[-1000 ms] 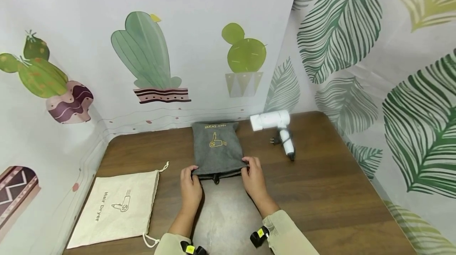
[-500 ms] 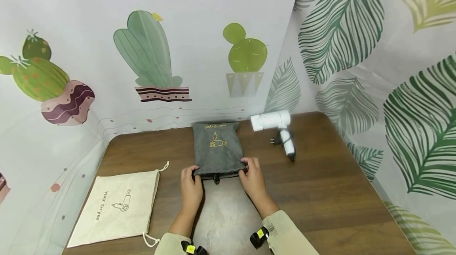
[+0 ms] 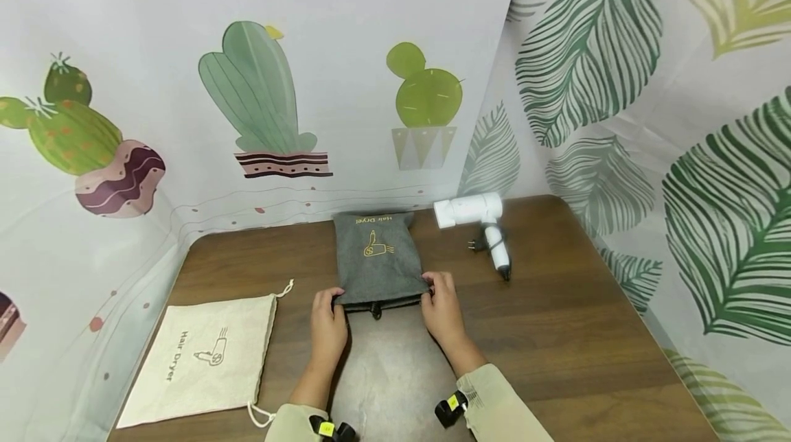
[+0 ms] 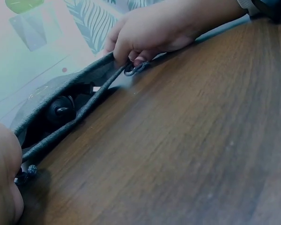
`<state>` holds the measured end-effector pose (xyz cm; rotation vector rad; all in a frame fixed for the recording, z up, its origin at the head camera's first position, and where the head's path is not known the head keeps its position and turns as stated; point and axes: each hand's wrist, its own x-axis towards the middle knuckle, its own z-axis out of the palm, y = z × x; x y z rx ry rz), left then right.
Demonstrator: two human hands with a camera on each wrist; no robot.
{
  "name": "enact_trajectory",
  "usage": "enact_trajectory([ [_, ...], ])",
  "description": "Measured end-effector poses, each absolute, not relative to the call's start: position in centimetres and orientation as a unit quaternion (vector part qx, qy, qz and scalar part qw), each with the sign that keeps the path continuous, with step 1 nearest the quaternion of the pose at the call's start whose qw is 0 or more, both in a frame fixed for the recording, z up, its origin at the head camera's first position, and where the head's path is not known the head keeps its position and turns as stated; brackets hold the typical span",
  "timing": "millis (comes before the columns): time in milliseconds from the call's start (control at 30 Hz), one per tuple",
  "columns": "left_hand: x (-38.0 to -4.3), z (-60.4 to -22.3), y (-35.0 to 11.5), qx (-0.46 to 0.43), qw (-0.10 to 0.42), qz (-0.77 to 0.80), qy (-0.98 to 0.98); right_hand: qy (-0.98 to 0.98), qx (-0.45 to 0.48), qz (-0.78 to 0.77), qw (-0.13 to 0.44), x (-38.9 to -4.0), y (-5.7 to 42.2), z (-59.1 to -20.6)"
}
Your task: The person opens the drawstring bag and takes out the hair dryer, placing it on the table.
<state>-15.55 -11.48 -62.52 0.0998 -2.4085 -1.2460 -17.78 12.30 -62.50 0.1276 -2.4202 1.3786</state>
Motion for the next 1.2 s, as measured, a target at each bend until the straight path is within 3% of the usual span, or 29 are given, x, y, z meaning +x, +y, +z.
enact_trajectory([
  [333, -15.50, -62.28, -11.37, 0.042, 0.206, -0.458, -0.863, -0.853, 0.029, 0.501, 0.142, -17.68, 12.53, -61.97],
  [1200, -15.50, -62.37, -11.38, 0.037, 0.214, -0.452, -0.865, -0.854, 0.036, 0.492, 0.165, -17.71, 12.20, -62.56],
])
